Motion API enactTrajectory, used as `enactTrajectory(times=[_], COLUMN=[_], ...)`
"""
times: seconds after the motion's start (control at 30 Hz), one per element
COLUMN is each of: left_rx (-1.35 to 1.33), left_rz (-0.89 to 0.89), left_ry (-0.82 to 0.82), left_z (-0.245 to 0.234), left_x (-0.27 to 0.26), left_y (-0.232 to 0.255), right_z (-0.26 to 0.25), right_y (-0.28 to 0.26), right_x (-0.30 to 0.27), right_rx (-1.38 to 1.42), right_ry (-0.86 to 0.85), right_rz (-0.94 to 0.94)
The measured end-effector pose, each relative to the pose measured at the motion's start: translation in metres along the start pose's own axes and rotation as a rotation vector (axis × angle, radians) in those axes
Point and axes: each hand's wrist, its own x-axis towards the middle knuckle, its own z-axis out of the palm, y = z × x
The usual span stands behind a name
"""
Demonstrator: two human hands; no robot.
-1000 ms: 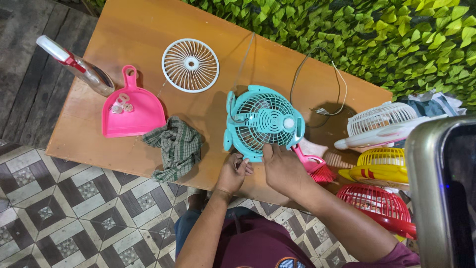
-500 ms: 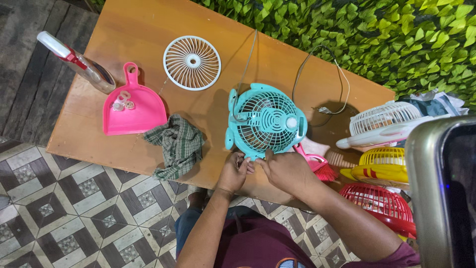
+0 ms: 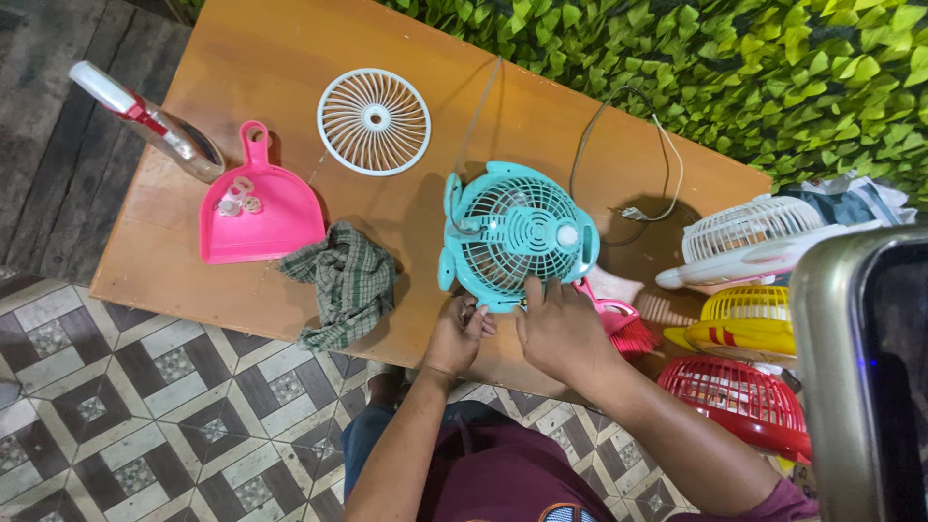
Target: The person uses a screwdriver to remove screws from the base of a small teal electric fan, then removes the front grille and the fan blade. The person wipes the fan with a cloth and brushes the grille with a pink brush.
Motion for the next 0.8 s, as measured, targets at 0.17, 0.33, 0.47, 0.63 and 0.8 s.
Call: enactTrajectory(times=[0.17,0.33,0.47,0.63,0.8], left_rx=[0.016,0.006,0.047,0.039,0.014], left_rz=[-0.012,0.013,0.011,0.017,0.041], left_ry=[-0.014,-0.01,-0.005,0.001,-0.011], left_z=[0.0012,0.0011,0.0015,-0.0003,0.0009], left_x=[0.0002,-0.0001,0.0007,-0.0003,-0.0009], left_y=[0.0004,-0.0005,-0.0015,0.0003,0.0002], right_z=[-0.0022,-0.0038,-0.0005,0.0006,-0.0033], right_y=[0.0011,-0.0031,-0.0036,-0.0066,-0.0016], right_x=[0.0027,0.0012,-0.0031,0.0023,0.0009], right_rx=[0.232,0.2,0.186,0.231,0.161], right_ry=[-0.249,-0.37,0.079,-0.508,-0.097], right_rz=[0.183,0.199,0.033,0.246,0.133])
